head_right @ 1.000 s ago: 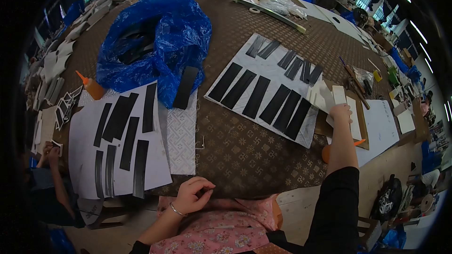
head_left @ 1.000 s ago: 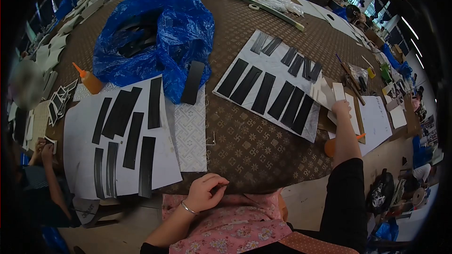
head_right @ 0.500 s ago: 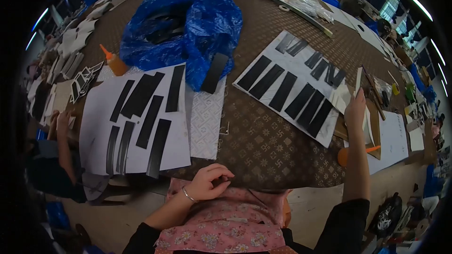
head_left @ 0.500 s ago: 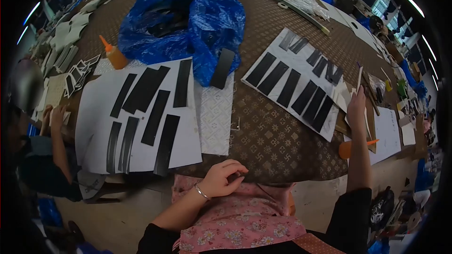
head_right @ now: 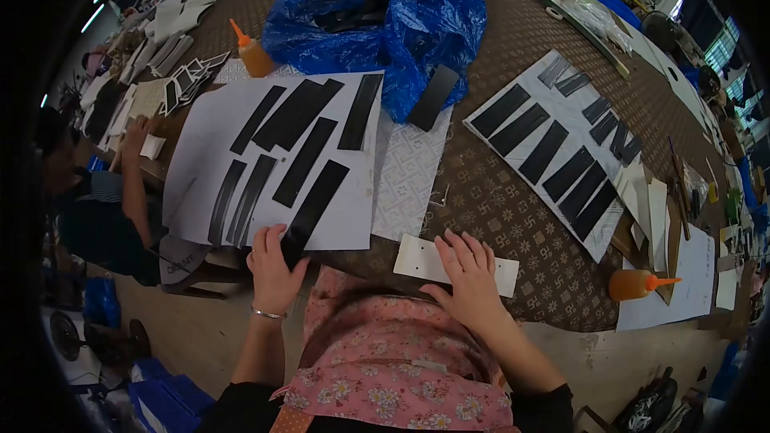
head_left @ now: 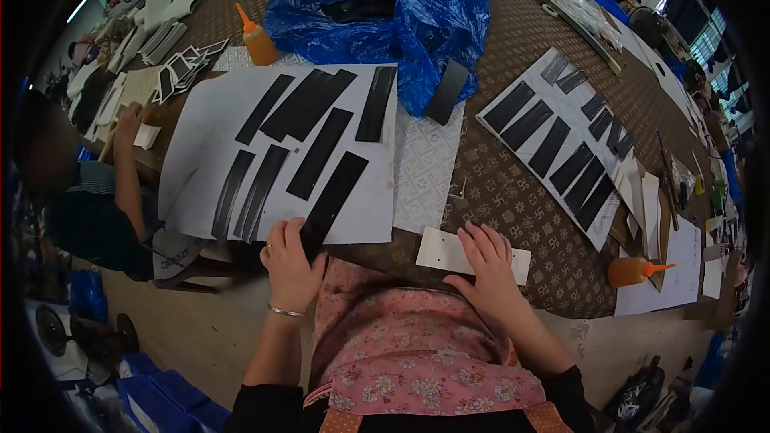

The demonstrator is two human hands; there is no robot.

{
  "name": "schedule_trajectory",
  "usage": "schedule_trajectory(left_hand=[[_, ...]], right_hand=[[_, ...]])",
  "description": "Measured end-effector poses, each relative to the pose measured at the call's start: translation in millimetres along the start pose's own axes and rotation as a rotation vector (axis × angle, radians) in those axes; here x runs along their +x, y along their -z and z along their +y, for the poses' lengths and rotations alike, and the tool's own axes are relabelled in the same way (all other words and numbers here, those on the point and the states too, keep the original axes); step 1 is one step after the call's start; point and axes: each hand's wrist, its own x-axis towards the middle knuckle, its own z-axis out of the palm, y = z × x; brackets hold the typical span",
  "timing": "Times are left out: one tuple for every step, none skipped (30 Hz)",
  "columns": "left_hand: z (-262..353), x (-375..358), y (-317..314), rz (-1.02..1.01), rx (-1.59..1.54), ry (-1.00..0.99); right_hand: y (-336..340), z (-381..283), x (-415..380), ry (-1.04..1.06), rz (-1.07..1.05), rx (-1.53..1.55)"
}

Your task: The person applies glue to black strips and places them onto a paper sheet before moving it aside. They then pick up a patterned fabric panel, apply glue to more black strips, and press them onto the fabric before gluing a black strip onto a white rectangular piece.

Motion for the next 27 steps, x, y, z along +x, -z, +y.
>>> schedule_trajectory(left_hand=[[-8,0,-4,-0.008,0.000,0.005],[-15,2,-8,0.001,-0.166,-0.016],[-16,3,-8,0.010,-0.334,-0.035],[-14,3,-5,0.004,-0.336,-0.028],[-10,2,0,-0.043,-0.456,0.034],[-4,2,5,-0.089,-0.577,0.095],[2,1,5,-0.094,-0.579,0.097],[9,0,5,-0.195,-0.896,0.097],[18,-3,3,-0.298,-1.212,0.098],[36,-7,0,-0.335,-1.425,0.038],[49,-10,-7,-0.414,-1.343,-0.046],[61,-14,-13,-0.489,-1.258,-0.130],[75,-16,-16,-0.493,-1.260,-0.126],[91,-17,-16,-0.553,-1.265,-0.195],[98,-16,-16,-0.613,-1.271,-0.266],[99,-12,-18,-0.622,-1.275,-0.265],[101,-6,-21,-0.532,-1.162,-0.352],[101,-1,-24,-0.443,-1.046,-0.434],[98,4,-32,-0.454,-1.048,-0.433],[91,10,-44,-0.334,-0.896,-0.510],[88,14,-51,-0.212,-0.741,-0.582],[87,15,-54,-0.215,-0.771,-0.550],[87,14,-58,-0.228,-0.771,-0.555],[86,13,-62,-0.241,-0.763,-0.551],[86,12,-65,-0.252,-0.756,-0.547],[86,11,-67,-0.262,-0.755,-0.552],[86,10,-67,-0.247,-0.745,-0.546]], right_hand=[[0,-5,2,-0.020,0.052,0.046],[-2,-7,4,-0.022,0.044,0.046],[-4,-8,4,-0.027,0.094,0.178],[-6,-9,3,-0.033,0.144,0.309],[-9,-10,1,-0.035,0.137,0.308],[-10,-10,-1,-0.054,0.091,0.488],[-12,-11,-3,-0.078,0.045,0.669],[-14,-15,-5,-0.086,0.041,0.668],[-18,-23,-5,-0.092,0.068,0.997],[-22,-30,-5,-0.095,0.099,1.326],[-24,-36,-4,-0.101,0.097,1.326],[-25,-41,-2,-0.144,0.169,1.503],[-26,-44,-1,-0.190,0.245,1.678],[-23,-32,-5,-0.198,0.172,1.596],[-20,-28,-6,-0.206,0.176,1.594],[-14,-27,-8,-0.198,0.318,1.582],[-6,-24,-9,-0.188,0.460,1.563],[6,-18,-12,-0.188,0.509,1.446],[14,-1,-18,-0.166,0.456,1.156],[22,14,-22,-0.141,0.396,0.868],[43,15,-16,-0.122,0.263,0.517],[43,22,-17,-0.130,0.265,0.519],[39,30,-20,-0.124,0.141,0.439],[35,35,-23,-0.118,0.020,0.358],[33,38,-23,-0.129,0.023,0.360],[30,39,-22,-0.075,-0.003,0.301],[28,40,-22,-0.020,-0.029,0.242]])
